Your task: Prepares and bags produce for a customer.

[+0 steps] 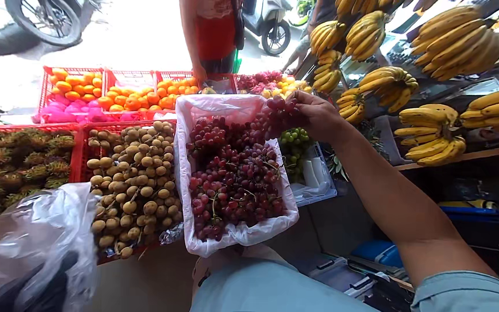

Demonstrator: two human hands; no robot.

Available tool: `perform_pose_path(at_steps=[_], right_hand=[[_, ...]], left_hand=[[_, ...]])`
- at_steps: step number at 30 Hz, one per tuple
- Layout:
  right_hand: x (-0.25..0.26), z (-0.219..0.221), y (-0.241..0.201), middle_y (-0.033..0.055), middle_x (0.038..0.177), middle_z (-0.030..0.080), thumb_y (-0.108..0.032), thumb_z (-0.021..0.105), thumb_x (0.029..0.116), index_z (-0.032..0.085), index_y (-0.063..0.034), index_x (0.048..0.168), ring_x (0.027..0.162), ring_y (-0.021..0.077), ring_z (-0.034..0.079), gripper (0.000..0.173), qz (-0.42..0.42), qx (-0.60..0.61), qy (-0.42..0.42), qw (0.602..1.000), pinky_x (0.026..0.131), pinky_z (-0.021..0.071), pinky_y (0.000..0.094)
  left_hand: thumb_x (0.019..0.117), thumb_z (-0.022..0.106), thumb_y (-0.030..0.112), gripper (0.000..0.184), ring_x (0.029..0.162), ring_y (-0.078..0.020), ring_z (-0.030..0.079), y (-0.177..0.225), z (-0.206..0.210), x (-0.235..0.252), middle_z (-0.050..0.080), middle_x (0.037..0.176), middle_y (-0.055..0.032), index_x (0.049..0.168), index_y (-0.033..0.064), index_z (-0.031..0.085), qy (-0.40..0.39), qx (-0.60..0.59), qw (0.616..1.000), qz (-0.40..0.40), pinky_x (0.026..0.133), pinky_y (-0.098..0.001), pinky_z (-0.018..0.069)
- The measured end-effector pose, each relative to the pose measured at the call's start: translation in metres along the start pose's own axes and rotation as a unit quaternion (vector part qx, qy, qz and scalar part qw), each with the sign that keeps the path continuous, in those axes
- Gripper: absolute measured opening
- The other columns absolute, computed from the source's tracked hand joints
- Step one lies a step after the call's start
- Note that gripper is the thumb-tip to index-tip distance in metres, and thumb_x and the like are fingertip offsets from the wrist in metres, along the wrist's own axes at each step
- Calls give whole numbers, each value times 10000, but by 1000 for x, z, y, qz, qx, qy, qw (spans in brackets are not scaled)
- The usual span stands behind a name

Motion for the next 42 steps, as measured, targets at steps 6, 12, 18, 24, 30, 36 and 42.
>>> perform_pose_path(at_steps=[6, 12, 18, 24, 30, 36, 42], right_hand=[[-39, -6, -52, 157, 1171, 692, -144, 297, 1110, 529, -73, 1375, 999, 266, 721, 360, 48, 83, 71, 993, 864, 618, 463], [-75, -2, -112, 164, 1219, 693, -179, 271, 1126, 559, -77, 1356, 1052, 286, 724, 382, -29, 119, 60, 991, 889, 628, 468], [-68, 56, -66, 97, 1072, 705, -138, 347, 1081, 570, -97, 1284, 912, 195, 721, 304, 15, 151, -15, 988, 803, 634, 402], [-31, 99, 44, 94, 1008, 681, -158, 390, 1086, 584, -90, 1198, 850, 171, 689, 235, 62, 143, -81, 984, 772, 608, 382], [-26, 82, 50, 82, 972, 699, -209, 427, 1110, 592, -102, 1166, 829, 179, 697, 204, 69, -107, -19, 992, 741, 600, 386], [-22, 130, 20, 112, 1048, 672, -172, 520, 1049, 658, -82, 1129, 1042, 272, 664, 183, -3, -464, 11, 886, 908, 555, 488], [-22, 148, 21, 82, 1358, 610, -317, 623, 1014, 744, -228, 1206, 1291, 264, 544, 243, -37, -432, -52, 900, 1054, 467, 496]], left_hand=[[1033, 558, 197, 194, 737, -48, 683, 12, 179, 47, 727, 910, 48, 1150, 123, 695, -191, -205, 954, -102, 652, -224, 599], [1070, 467, 305, 341, 872, -180, 719, -2, 303, 24, 727, 1002, -107, 1208, 82, 685, -334, -422, 760, -364, 772, -359, 622], [1084, 436, 350, 344, 823, -178, 703, -58, 318, 21, 712, 921, -89, 1144, 98, 662, -319, -347, 782, -408, 747, -359, 606], [1038, 525, 430, 367, 831, -188, 694, -106, 299, 31, 712, 943, -79, 1176, 120, 665, -298, -228, 814, -444, 749, -381, 593], [1022, 555, 443, 398, 953, -214, 704, -109, 291, 44, 729, 1064, -87, 1241, 133, 671, -246, -203, 852, -414, 834, -420, 590], [1027, 574, 263, 233, 744, -125, 623, -63, 294, 63, 684, 929, -43, 1172, 130, 700, -209, -212, 895, -332, 654, -304, 535], [1045, 579, 243, 222, 551, -74, 506, -44, 258, 77, 647, 793, -20, 1171, 133, 724, -200, -120, 938, -255, 497, -228, 431]])
Point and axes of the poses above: each hand's wrist, its own x-axis towards the middle knuckle, its own z-axis out of the palm, y = z × x, the point moved 10 cm from there along x, towards the middle knuckle
